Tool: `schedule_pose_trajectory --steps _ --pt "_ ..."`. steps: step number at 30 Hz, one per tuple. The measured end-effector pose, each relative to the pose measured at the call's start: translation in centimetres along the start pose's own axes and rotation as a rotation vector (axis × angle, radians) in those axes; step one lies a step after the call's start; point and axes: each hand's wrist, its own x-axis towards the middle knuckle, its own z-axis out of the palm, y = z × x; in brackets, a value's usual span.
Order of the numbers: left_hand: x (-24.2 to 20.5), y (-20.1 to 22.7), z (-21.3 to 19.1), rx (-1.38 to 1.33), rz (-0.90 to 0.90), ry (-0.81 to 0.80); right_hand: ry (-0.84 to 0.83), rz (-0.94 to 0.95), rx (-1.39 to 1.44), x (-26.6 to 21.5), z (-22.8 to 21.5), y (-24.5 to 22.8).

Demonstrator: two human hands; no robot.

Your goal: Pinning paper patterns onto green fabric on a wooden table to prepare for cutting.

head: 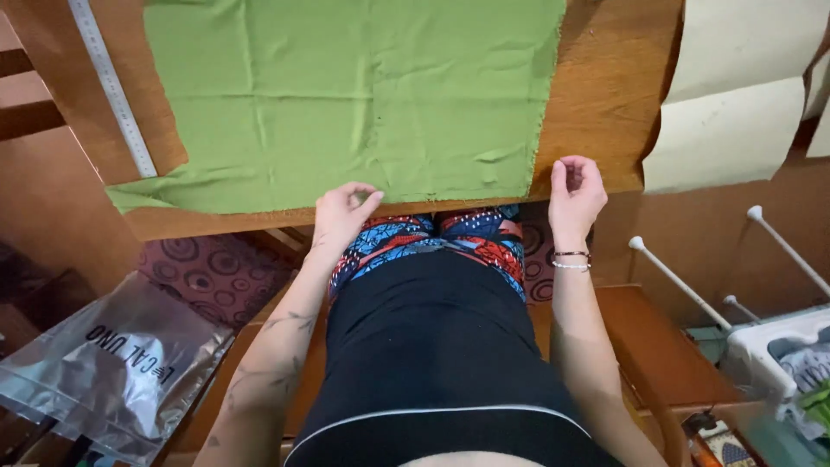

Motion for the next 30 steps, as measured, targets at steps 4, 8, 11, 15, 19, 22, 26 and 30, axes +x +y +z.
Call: schedule_pose_trajectory --steps 4,8,11,15,19,22,26,30 --pt "-0.3 3.3 -0.3 0.04 0.044 0.021 0.046 0.012 -0.012 -1.3 -0.9 -1.4" --pt "-1.2 6.1 -1.1 0.112 0.045 0.013 0.044 0.025 0.008 -3.4 -1.3 -2.2" --pt "-0.9 6.5 -0.7 0.122 0.046 0.004 0.046 0.045 0.032 -4.9 -0.8 -2.7" --pt "0.1 5.1 0.9 0.12 0.049 0.025 0.098 0.021 0.001 -4.8 -0.6 -1.9" --pt "1.3 3.0 2.5 0.088 0.084 0.051 0.148 -0.039 -0.029 -1.8 -0.4 1.1" --pt "1.2 2.8 2.7 -0.056 0.103 0.05 0.189 -0.1 -0.04 0.5 -0.1 2.1" --pt "-0.5 4.4 1.6 -0.292 0.049 0.029 0.171 -0.138 -0.037 -0.3 0.0 -0.8" --pt "-2.1 5.1 1.0 -0.722 -0.014 -0.065 -0.232 0.249 0.387 -5.1 1.4 -4.5"
